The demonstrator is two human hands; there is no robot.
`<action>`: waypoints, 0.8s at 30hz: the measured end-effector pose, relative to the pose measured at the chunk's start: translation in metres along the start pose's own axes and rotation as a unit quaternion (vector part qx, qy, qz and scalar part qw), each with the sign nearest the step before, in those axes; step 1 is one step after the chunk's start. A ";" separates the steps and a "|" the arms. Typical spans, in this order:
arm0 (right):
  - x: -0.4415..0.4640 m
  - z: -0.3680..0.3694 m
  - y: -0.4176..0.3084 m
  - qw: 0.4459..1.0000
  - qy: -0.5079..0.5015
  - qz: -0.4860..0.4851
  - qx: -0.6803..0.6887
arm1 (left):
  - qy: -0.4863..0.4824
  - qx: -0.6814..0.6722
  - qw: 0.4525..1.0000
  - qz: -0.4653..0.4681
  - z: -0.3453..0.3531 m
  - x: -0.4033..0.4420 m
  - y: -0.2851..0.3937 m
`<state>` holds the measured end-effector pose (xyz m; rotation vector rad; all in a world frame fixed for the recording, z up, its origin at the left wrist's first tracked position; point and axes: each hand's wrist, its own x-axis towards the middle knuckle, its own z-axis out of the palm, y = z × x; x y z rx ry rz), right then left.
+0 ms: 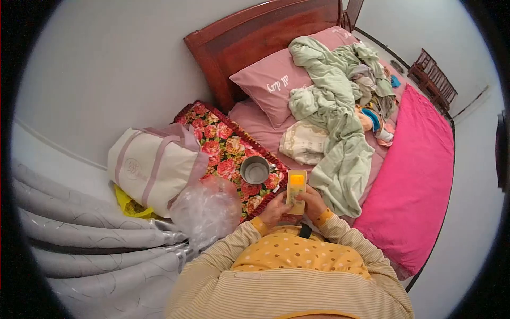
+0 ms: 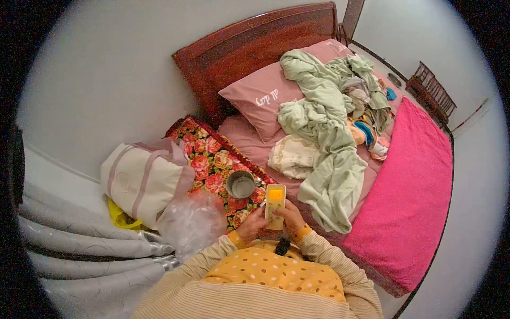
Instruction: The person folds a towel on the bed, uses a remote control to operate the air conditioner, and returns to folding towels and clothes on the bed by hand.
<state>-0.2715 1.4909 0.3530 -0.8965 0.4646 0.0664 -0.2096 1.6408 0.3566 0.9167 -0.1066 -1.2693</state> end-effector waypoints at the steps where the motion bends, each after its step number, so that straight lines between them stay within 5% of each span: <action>1: 0.004 0.007 0.004 1.000 0.004 0.001 0.002 | 0.024 0.067 0.996 0.059 -0.011 0.002 -0.001; 4: 0.010 0.010 0.006 0.999 0.022 -0.001 -0.034 | 0.071 -0.057 0.995 0.044 -0.059 0.013 0.020; 6: 0.004 0.002 0.003 0.996 0.063 -0.022 -0.063 | 0.066 -0.061 0.988 0.125 -0.111 0.033 0.044; 7: -0.001 -0.003 0.004 0.996 0.067 0.005 -0.050 | 0.160 -0.049 0.973 0.157 -0.128 0.035 0.059; 10: -0.020 -0.033 0.014 0.993 0.099 -0.015 -0.062 | 0.194 -0.101 0.949 0.226 -0.284 0.101 0.060; 12: -0.037 -0.053 0.018 0.987 0.162 0.021 -0.008 | 0.303 0.148 0.911 0.236 -0.335 0.102 0.072; 13: -0.050 -0.055 0.012 0.973 0.227 0.034 -0.010 | 0.318 -0.089 0.931 0.155 -0.356 0.116 0.072; 16: -0.089 -0.093 0.026 0.958 0.287 -0.015 0.007 | 0.364 -0.178 0.907 0.111 -0.336 0.102 0.083; 21: -0.165 -0.137 0.052 0.917 0.395 -0.030 0.048 | 0.487 0.043 0.860 0.144 -0.340 0.120 0.092; 24: -0.212 -0.159 0.092 0.890 0.451 -0.015 0.061 | 0.611 0.312 0.702 0.190 -0.313 0.126 0.090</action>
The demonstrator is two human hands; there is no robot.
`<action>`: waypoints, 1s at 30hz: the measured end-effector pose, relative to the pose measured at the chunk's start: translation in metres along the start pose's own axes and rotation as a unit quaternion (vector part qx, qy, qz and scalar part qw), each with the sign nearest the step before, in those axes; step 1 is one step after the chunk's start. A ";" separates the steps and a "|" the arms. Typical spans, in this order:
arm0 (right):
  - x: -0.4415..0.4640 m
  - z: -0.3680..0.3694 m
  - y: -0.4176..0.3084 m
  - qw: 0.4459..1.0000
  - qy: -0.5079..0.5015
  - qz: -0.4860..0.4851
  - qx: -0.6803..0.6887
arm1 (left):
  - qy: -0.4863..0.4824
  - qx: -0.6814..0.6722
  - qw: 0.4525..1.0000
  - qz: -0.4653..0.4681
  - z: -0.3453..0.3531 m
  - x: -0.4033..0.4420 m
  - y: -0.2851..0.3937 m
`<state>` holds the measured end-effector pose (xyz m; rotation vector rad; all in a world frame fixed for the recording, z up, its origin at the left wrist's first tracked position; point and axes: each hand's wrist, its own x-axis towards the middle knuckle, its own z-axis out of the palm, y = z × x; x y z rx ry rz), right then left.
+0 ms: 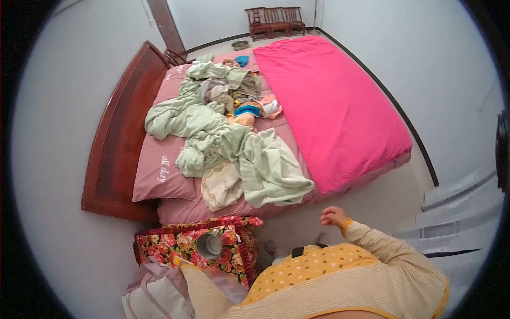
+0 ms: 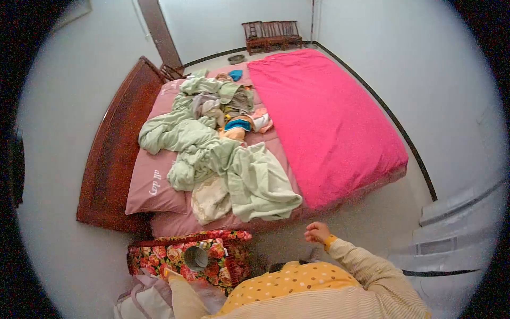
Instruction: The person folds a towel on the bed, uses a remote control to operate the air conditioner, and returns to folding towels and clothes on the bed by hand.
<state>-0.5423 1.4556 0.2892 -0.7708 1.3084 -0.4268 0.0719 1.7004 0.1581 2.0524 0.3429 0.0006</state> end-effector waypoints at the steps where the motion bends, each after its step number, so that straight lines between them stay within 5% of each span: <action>1: -0.004 -0.016 0.011 1.000 0.024 0.014 -0.008 | 0.053 0.063 0.994 0.072 0.005 -0.011 0.003; 5: -0.028 -0.091 0.066 0.999 0.032 0.022 -0.038 | 0.069 0.046 0.942 0.326 0.040 -0.104 0.025; 7: -0.045 -0.133 0.092 0.995 0.010 0.055 -0.085 | -0.086 -0.055 0.925 0.366 0.072 -0.188 0.039; 10: -0.064 -0.195 0.122 0.981 0.030 0.048 -0.186 | -0.393 -0.113 0.860 0.305 0.118 -0.349 0.043; 12: -0.052 -0.246 0.169 0.971 0.049 0.003 -0.235 | -0.609 -0.049 0.760 0.220 0.147 -0.451 0.002; 14: -0.065 -0.292 0.185 0.956 0.108 -0.038 -0.269 | -0.714 0.037 0.669 0.203 0.143 -0.559 -0.014; 16: -0.089 -0.314 0.164 0.951 0.144 0.016 -0.273 | -0.725 0.075 0.559 0.395 0.120 -0.645 -0.024; 18: -0.098 -0.337 0.159 0.955 0.151 0.012 -0.256 | -0.755 0.239 0.380 0.479 0.124 -0.696 -0.047; 20: -0.104 -0.363 0.147 0.954 0.172 -0.011 -0.243 | -0.782 0.383 0.235 0.432 0.118 -0.742 -0.030; 23: -0.107 -0.407 0.117 0.953 0.191 -0.051 -0.230 | -0.800 0.392 0.142 0.432 0.195 -0.748 -0.094; 28: -0.090 -0.515 0.107 0.956 0.257 -0.062 -0.129 | -0.707 0.466 0.172 0.503 0.298 -0.823 -0.076; 30: -0.073 -0.570 0.132 0.928 0.299 -0.078 -0.210 | -0.675 0.460 0.203 0.541 0.336 -0.872 -0.060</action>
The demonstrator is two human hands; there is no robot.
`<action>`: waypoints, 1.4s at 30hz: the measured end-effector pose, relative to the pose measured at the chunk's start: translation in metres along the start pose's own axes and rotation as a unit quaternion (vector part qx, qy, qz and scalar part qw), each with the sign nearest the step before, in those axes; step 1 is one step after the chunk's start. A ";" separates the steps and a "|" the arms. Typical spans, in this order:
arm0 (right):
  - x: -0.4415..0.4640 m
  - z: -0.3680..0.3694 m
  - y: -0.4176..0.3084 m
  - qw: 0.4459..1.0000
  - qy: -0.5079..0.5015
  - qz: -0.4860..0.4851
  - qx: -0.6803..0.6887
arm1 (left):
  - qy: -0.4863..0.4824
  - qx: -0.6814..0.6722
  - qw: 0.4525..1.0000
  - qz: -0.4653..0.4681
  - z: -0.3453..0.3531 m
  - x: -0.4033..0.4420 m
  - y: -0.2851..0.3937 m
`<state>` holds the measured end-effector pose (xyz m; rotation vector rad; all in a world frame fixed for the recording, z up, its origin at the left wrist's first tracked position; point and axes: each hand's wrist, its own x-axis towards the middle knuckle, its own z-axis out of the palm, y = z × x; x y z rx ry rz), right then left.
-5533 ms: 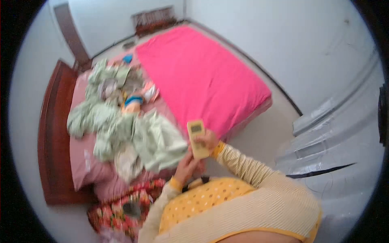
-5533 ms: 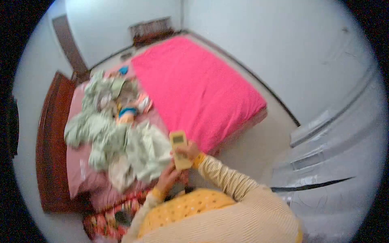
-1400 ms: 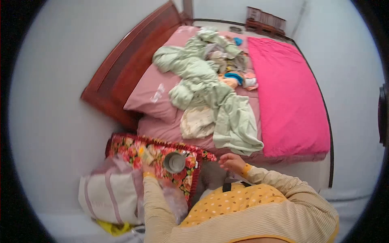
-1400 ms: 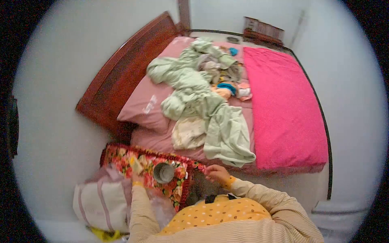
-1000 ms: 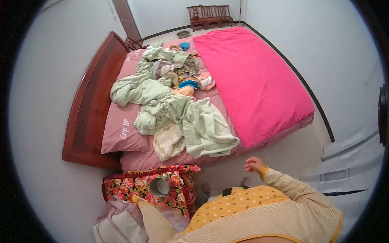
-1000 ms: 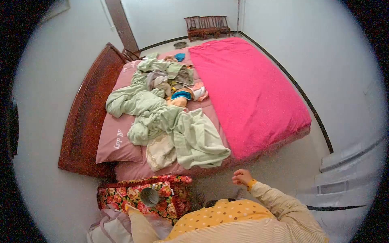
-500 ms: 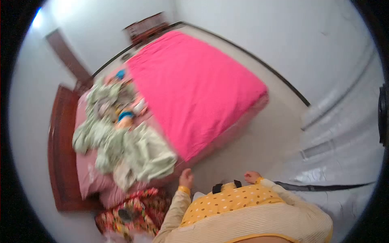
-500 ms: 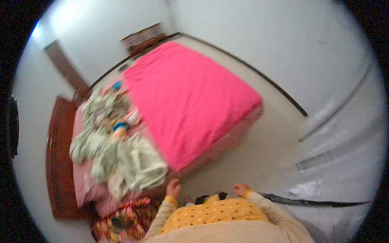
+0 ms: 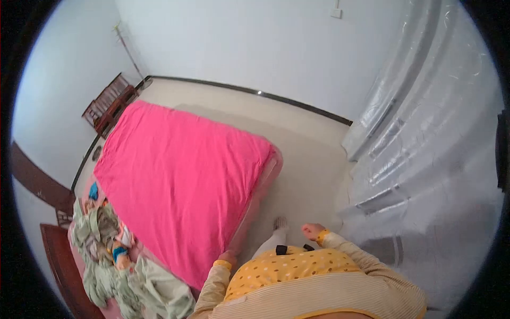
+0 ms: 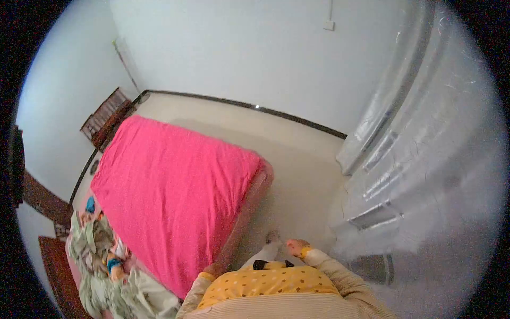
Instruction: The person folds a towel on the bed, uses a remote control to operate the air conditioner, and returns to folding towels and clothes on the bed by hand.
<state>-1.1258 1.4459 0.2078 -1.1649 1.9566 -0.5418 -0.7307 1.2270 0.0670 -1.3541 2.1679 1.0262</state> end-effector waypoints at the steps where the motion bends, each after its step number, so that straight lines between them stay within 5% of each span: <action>1: 0.012 -0.019 0.015 1.000 0.008 0.005 0.003 | 0.018 0.016 1.000 0.000 -0.020 0.023 0.019; 3: 0.025 -0.058 0.046 0.979 -0.056 0.140 0.137 | -0.011 0.071 0.997 0.005 -0.080 0.036 0.093; 4: 0.036 -0.072 0.068 0.979 -0.059 0.142 0.130 | -0.029 0.121 0.992 0.005 -0.109 0.044 0.135; 7: 0.064 -0.107 0.119 0.994 -0.013 0.093 0.058 | 0.049 -0.007 0.997 0.067 -0.135 0.112 0.221; 9: 0.066 -0.129 0.121 0.901 0.146 0.232 0.335 | 0.004 -0.029 0.990 0.135 -0.147 0.168 0.269; 11: 0.072 -0.140 0.168 0.866 0.134 0.199 0.438 | -0.066 0.011 0.978 0.199 -0.165 0.228 0.311; 15: 0.111 -0.188 0.199 0.929 -0.024 0.268 0.255 | -0.050 0.012 0.970 0.238 -0.220 0.280 0.429; 18: 0.166 -0.229 0.225 0.943 -0.039 0.267 0.193 | -0.018 -0.141 0.964 0.225 -0.182 0.371 0.429; 20: 0.207 -0.268 0.234 0.949 -0.041 0.259 0.174 | 0.033 0.068 0.966 0.248 -0.141 0.430 0.410; 21: 0.231 -0.290 0.240 0.953 -0.043 0.250 0.164 | 0.047 0.062 0.967 0.244 -0.145 0.441 0.415; 25: 0.331 -0.391 0.254 0.966 -0.050 0.212 0.143 | -0.048 -0.011 0.998 0.047 -0.152 0.461 0.415; 27: 0.393 -0.443 0.263 0.934 -0.050 0.198 0.293 | -0.105 -0.049 0.992 -0.058 -0.148 0.449 0.393; 28: 0.423 -0.466 0.258 0.920 -0.058 0.199 0.333 | -0.058 -0.023 0.998 0.012 -0.140 0.451 0.364; 30: 0.482 -0.510 0.203 0.974 -0.043 0.164 0.150 | 0.002 -0.002 0.997 0.075 -0.149 0.467 0.348; 31: 0.507 -0.528 0.176 0.991 -0.011 0.133 -0.030 | -0.076 0.088 0.992 0.052 -0.156 0.472 0.348; 35: 0.637 -0.508 0.235 0.994 0.034 0.074 0.067 | -0.118 -0.122 0.975 -0.143 -0.203 0.479 0.347; 42: 0.818 -0.504 0.120 0.964 -0.255 0.070 0.003 | -0.039 -0.304 0.925 -0.225 -0.360 0.588 0.381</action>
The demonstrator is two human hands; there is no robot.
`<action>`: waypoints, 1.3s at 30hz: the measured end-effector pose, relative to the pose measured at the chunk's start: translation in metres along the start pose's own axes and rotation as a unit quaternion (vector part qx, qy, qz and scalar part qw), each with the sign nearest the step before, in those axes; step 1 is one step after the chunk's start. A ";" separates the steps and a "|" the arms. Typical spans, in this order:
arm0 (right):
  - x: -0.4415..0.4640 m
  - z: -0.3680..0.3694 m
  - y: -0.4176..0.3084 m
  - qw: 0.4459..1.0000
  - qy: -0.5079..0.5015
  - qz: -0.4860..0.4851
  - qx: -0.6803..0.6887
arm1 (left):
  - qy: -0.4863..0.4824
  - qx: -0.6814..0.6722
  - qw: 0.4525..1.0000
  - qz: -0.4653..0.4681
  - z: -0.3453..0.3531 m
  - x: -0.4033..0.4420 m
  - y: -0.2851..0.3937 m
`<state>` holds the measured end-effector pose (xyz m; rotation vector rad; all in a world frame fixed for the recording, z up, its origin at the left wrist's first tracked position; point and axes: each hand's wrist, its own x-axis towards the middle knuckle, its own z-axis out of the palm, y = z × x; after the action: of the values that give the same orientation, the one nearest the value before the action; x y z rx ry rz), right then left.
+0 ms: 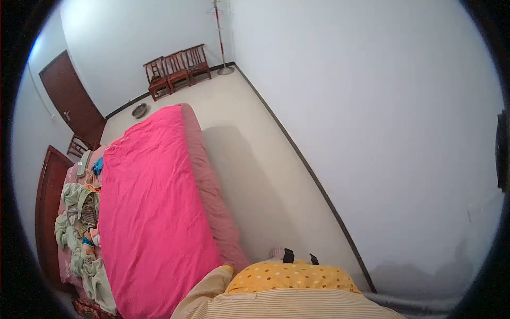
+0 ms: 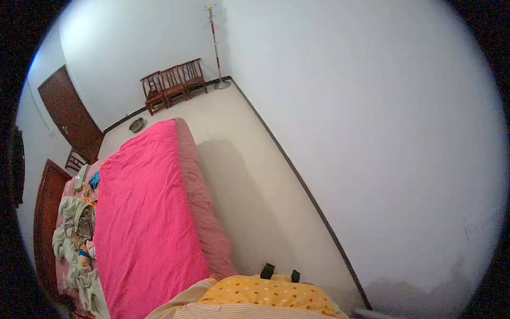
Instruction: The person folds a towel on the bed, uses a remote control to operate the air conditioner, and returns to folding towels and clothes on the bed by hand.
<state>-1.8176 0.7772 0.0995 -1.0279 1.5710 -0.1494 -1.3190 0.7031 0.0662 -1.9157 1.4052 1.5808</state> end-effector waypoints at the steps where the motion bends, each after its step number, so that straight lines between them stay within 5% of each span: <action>1: 0.022 -0.013 -0.014 1.000 -0.021 -0.003 0.001 | 0.009 -0.023 1.000 0.008 -0.019 0.010 0.026; 3: 0.085 -0.041 -0.020 0.994 -0.079 -0.006 0.075 | 0.027 -0.084 0.996 0.031 -0.059 0.021 0.082; 4: 0.153 -0.046 0.020 0.956 -0.163 0.036 0.242 | 0.033 -0.118 0.991 0.045 -0.080 0.024 0.112; 6: 0.122 -0.097 -0.087 0.997 -0.043 -0.033 -0.047 | 0.051 -0.176 0.981 0.070 -0.118 0.044 0.163; 11: 0.202 -0.183 -0.191 0.978 -0.043 -0.097 -0.182 | 0.147 -0.178 0.966 0.118 -0.190 0.138 0.225; 13: 0.266 -0.216 -0.193 0.946 -0.085 -0.202 -0.237 | 0.119 -0.240 0.959 0.094 -0.223 0.161 0.251; 17: 0.333 -0.262 -0.303 0.954 -0.107 -0.105 -0.260 | 0.117 -0.088 0.988 -0.045 -0.263 0.191 0.258; 22: 0.408 -0.304 -0.454 0.926 -0.109 -0.093 -0.350 | 0.116 -0.291 0.944 -0.103 -0.297 0.196 0.249; 26: 0.461 -0.314 -0.602 0.887 -0.089 -0.107 -0.441 | 0.166 -0.478 0.851 -0.138 -0.332 0.195 0.263; 30: 0.545 -0.299 -0.717 0.867 -0.079 -0.172 -0.460 | 0.137 -0.402 0.890 -0.165 -0.370 0.252 0.250; 32: 0.585 -0.283 -0.754 0.873 -0.074 -0.204 -0.436 | 0.141 -0.394 0.891 -0.178 -0.408 0.276 0.247; 36: 0.714 -0.253 -0.767 0.909 -0.219 -0.191 -0.298 | 0.157 -0.382 0.893 -0.179 -0.519 0.317 0.245; 39: 0.745 -0.245 -0.825 0.874 -0.236 -0.201 -0.373 | 0.189 -0.369 0.894 -0.167 -0.621 0.346 0.249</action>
<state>-1.5355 -0.3259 0.1233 -1.8318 0.9356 0.4405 -1.1805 -0.0374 0.0734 -2.8294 0.5076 1.7709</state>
